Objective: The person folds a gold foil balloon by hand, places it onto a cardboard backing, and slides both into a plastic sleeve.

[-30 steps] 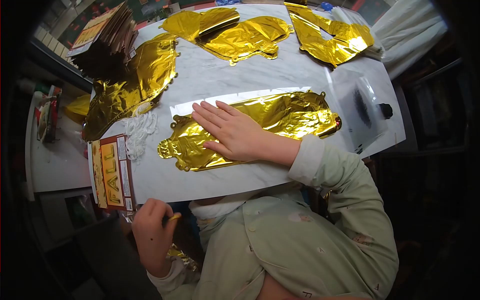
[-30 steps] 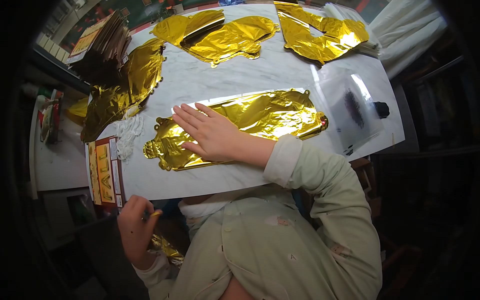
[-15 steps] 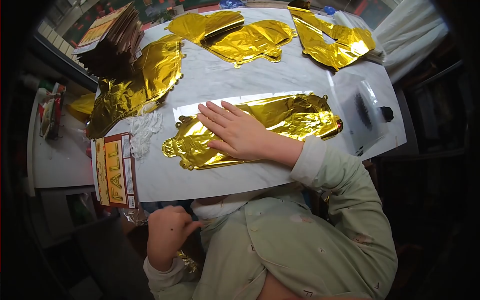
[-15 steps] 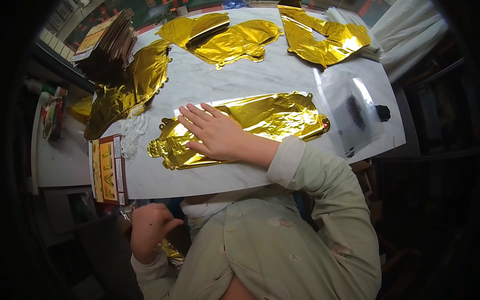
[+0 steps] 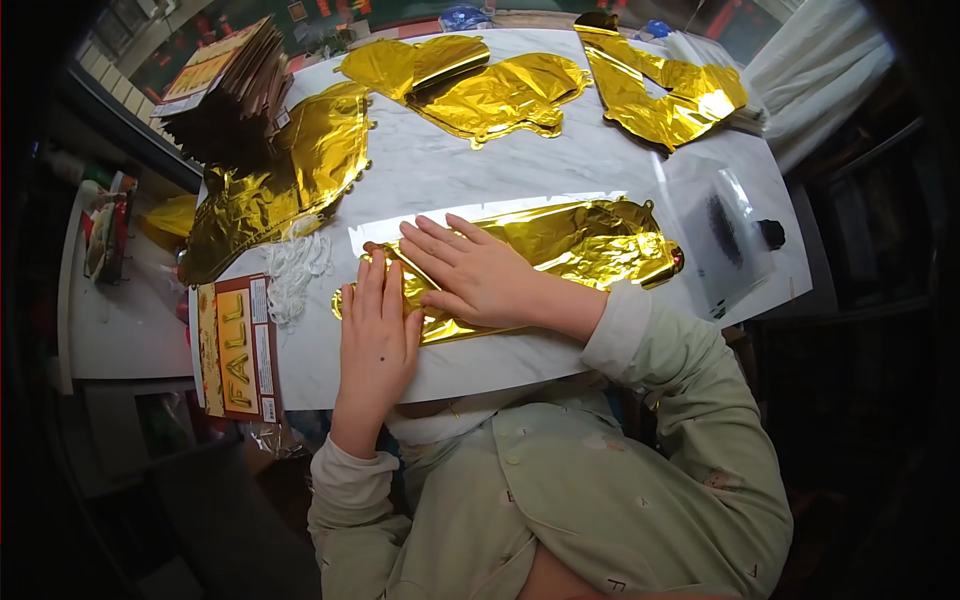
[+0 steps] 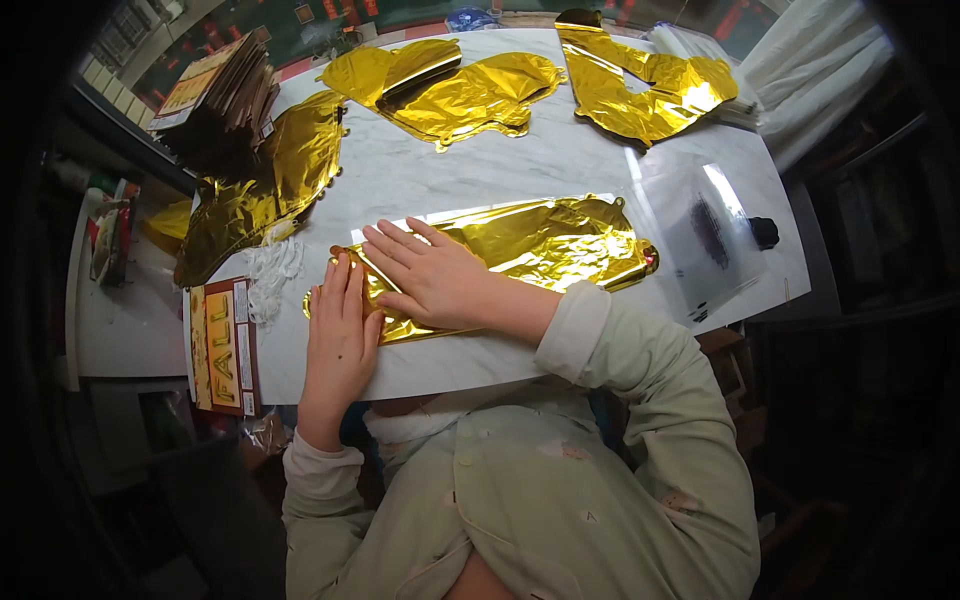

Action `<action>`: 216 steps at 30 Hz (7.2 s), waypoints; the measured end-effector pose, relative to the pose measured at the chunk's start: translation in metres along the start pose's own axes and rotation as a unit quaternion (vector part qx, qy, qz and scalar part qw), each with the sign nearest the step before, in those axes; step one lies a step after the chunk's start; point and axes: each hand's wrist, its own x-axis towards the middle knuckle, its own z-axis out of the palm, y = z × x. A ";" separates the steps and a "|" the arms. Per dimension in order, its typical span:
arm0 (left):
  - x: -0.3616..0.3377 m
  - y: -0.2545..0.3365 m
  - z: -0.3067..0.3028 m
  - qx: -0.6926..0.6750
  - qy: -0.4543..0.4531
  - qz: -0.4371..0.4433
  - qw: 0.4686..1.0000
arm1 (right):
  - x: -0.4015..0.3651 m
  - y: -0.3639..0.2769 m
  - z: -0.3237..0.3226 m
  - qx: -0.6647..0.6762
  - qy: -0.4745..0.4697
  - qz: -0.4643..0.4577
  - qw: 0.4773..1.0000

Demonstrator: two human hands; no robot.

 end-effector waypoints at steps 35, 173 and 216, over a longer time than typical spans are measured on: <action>0.017 -0.014 -0.004 -0.017 -0.005 0.005 1.000 | -0.053 0.019 -0.036 0.015 0.027 0.051 0.998; 0.051 0.071 0.016 -0.035 -0.059 0.111 0.991 | -0.068 0.117 -0.128 -0.010 -0.245 0.393 0.886; 0.035 0.048 0.034 -0.137 -0.161 0.048 0.976 | -0.074 -0.002 -0.149 0.053 -0.045 0.230 0.971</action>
